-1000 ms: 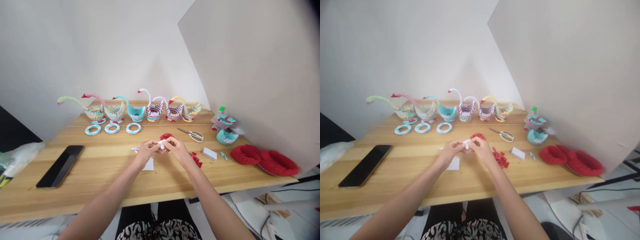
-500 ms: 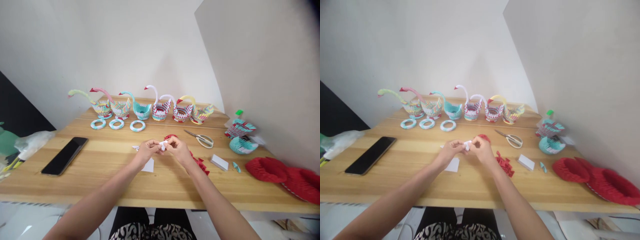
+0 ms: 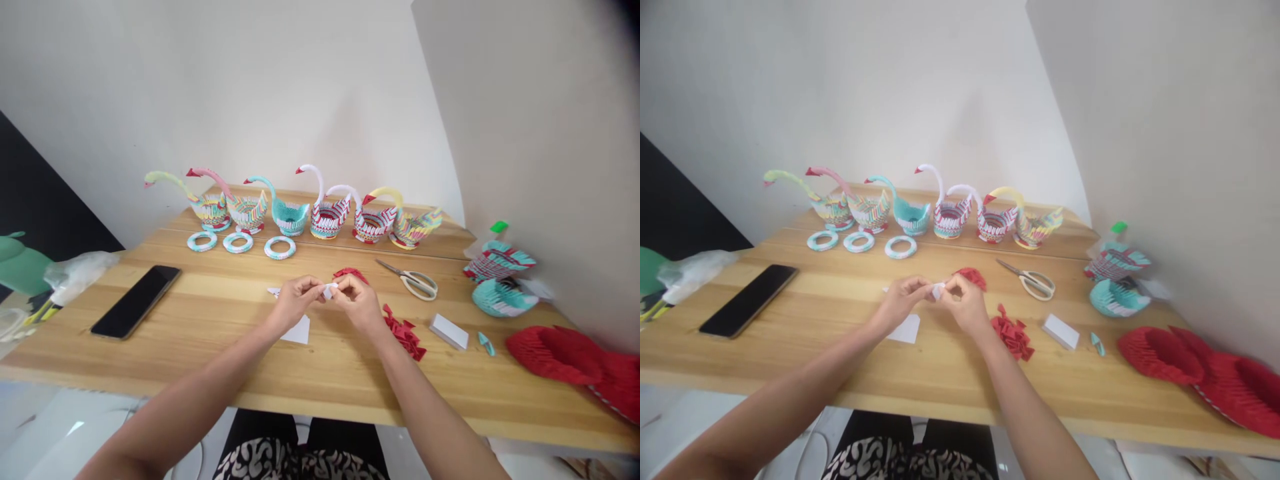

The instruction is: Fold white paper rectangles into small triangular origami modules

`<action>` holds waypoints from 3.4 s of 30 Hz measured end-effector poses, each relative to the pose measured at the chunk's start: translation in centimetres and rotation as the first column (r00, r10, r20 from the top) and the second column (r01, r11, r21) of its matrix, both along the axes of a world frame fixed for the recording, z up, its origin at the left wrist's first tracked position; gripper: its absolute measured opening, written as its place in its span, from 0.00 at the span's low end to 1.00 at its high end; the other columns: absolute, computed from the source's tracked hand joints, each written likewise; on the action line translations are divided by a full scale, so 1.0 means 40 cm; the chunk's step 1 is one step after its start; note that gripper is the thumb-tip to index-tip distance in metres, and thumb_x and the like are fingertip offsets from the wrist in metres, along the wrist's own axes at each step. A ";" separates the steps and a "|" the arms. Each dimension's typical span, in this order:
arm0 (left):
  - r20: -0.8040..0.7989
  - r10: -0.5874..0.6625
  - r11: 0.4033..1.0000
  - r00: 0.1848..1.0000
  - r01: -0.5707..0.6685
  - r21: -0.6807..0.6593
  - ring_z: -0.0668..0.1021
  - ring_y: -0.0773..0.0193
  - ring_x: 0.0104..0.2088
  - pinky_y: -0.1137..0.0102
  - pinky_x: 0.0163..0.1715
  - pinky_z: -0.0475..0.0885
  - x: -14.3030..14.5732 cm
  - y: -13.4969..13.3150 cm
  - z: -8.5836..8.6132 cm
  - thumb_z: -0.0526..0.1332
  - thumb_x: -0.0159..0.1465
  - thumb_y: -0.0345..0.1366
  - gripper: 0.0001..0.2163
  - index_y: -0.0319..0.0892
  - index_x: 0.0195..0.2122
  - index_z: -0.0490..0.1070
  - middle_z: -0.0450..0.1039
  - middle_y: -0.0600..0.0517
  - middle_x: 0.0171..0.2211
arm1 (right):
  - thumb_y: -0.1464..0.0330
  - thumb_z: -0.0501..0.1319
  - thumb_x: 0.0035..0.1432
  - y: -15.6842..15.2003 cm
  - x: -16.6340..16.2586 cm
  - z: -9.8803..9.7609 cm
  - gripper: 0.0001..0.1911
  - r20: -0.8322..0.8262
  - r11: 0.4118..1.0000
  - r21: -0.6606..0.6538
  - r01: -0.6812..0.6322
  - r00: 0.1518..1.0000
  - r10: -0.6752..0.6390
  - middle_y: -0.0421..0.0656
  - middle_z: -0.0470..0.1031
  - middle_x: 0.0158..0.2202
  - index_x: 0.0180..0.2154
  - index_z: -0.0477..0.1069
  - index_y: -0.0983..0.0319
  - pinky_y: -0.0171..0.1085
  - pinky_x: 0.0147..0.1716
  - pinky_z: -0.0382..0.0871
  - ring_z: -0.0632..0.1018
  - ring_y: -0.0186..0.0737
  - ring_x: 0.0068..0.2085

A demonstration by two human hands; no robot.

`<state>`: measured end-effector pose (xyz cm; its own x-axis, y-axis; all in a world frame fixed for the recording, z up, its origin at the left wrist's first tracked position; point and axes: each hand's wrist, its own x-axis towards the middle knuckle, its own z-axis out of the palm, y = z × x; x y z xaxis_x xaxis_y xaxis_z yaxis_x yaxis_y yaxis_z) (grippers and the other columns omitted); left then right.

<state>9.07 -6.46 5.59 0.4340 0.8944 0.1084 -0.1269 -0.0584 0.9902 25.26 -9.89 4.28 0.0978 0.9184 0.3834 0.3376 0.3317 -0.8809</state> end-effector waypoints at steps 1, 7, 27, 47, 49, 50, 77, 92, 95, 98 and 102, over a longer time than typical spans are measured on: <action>-0.020 0.023 0.999 1.000 -0.022 0.029 0.72 0.67 0.27 0.71 0.32 0.67 -0.001 0.001 -0.001 0.64 0.55 0.40 0.09 0.38 0.26 0.72 0.71 0.53 0.23 | 0.63 0.63 0.53 0.001 0.001 -0.001 0.10 -0.033 0.999 -0.038 -0.010 0.999 0.009 0.42 0.74 0.30 0.25 0.67 0.60 0.37 0.35 0.68 0.74 0.38 0.33; -0.019 0.090 0.996 0.996 -0.089 0.022 0.67 0.69 0.26 0.73 0.30 0.62 -0.004 0.000 0.006 0.63 0.55 0.41 0.11 0.39 0.23 0.71 0.66 0.55 0.21 | 0.55 0.56 0.60 0.004 0.007 0.000 0.16 -0.287 0.967 -0.183 -0.175 0.951 0.118 0.42 0.73 0.29 0.33 0.70 0.61 0.38 0.36 0.70 0.74 0.38 0.32; 0.141 -0.141 0.946 0.980 0.175 -0.273 0.75 0.66 0.24 0.69 0.31 0.69 -0.019 0.013 -0.001 0.62 0.57 0.51 0.20 0.35 0.32 0.74 0.75 0.46 0.28 | 0.68 0.60 0.56 -0.007 0.005 0.009 0.04 0.115 0.994 0.078 0.072 0.990 -0.080 0.42 0.76 0.34 0.33 0.74 0.59 0.39 0.41 0.67 0.75 0.41 0.37; 0.281 -0.170 0.935 0.945 0.245 -0.258 0.74 0.68 0.26 0.71 0.30 0.69 -0.013 -0.002 0.007 0.66 0.57 0.41 0.11 0.36 0.27 0.73 0.75 0.49 0.26 | 0.54 0.65 0.51 -0.014 -0.015 0.012 0.16 -0.448 0.944 -0.242 -0.225 0.889 0.097 0.40 0.72 0.25 0.27 0.71 0.61 0.36 0.33 0.69 0.72 0.36 0.28; 0.284 -0.161 0.935 0.945 0.239 -0.262 0.75 0.68 0.26 0.71 0.30 0.69 -0.012 -0.003 0.006 0.66 0.57 0.40 0.11 0.36 0.27 0.73 0.75 0.49 0.26 | 0.55 0.65 0.51 -0.013 -0.016 0.010 0.15 -0.457 0.945 -0.235 -0.228 0.884 0.099 0.40 0.72 0.26 0.27 0.71 0.61 0.36 0.33 0.69 0.72 0.36 0.29; 0.280 -0.153 0.935 0.948 0.230 -0.269 0.75 0.68 0.25 0.71 0.30 0.69 -0.012 -0.003 0.006 0.66 0.56 0.41 0.11 0.36 0.27 0.73 0.75 0.50 0.26 | 0.56 0.66 0.51 -0.012 -0.016 0.010 0.15 -0.457 0.946 -0.233 -0.225 0.884 0.098 0.40 0.72 0.25 0.27 0.71 0.61 0.36 0.33 0.69 0.72 0.36 0.29; 0.207 -0.138 0.925 0.969 0.201 -0.323 0.68 0.73 0.17 0.74 0.22 0.62 -0.017 -0.004 0.021 0.66 0.54 0.41 0.14 0.38 0.20 0.67 0.68 0.55 0.17 | 0.69 0.56 0.62 -0.071 0.054 0.093 0.09 0.592 0.971 0.196 -0.135 0.806 -0.008 0.44 0.79 0.40 0.40 0.74 0.54 0.43 0.43 0.70 0.78 0.45 0.42; 0.223 -0.187 0.876 0.957 0.265 -0.403 0.68 0.74 0.16 0.76 0.20 0.63 -0.011 -0.008 0.019 0.66 0.53 0.41 0.14 0.37 0.21 0.67 0.70 0.55 0.17 | 0.77 0.53 0.62 -0.021 0.073 0.055 0.12 0.715 0.779 0.448 -0.440 0.699 -0.017 0.48 0.77 0.35 0.42 0.72 0.61 0.40 0.35 0.71 0.76 0.41 0.37; 0.170 -0.190 0.879 0.967 0.244 -0.409 0.68 0.74 0.17 0.76 0.21 0.63 -0.011 -0.008 0.023 0.67 0.53 0.41 0.13 0.38 0.23 0.68 0.70 0.55 0.17 | 0.76 0.52 0.63 -0.022 0.072 0.055 0.12 0.709 0.780 0.455 -0.430 0.705 -0.025 0.48 0.77 0.34 0.41 0.72 0.61 0.39 0.34 0.71 0.76 0.40 0.37; 0.069 -0.202 0.905 0.977 0.213 -0.369 0.70 0.73 0.18 0.75 0.23 0.64 -0.010 -0.008 0.027 0.67 0.52 0.39 0.11 0.37 0.26 0.69 0.70 0.55 0.19 | 0.76 0.52 0.63 -0.022 0.076 0.048 0.12 0.694 0.782 0.468 -0.411 0.719 -0.037 0.47 0.77 0.33 0.41 0.73 0.61 0.38 0.34 0.70 0.76 0.40 0.36; -0.098 -0.170 0.972 0.981 0.150 -0.181 0.70 0.72 0.20 0.75 0.24 0.64 -0.006 -0.010 0.027 0.64 0.56 0.38 0.08 0.38 0.27 0.69 0.70 0.56 0.20 | 0.75 0.55 0.62 -0.017 0.076 0.031 0.09 0.663 0.831 0.441 -0.339 0.747 -0.047 0.46 0.77 0.32 0.38 0.73 0.60 0.38 0.33 0.69 0.76 0.39 0.34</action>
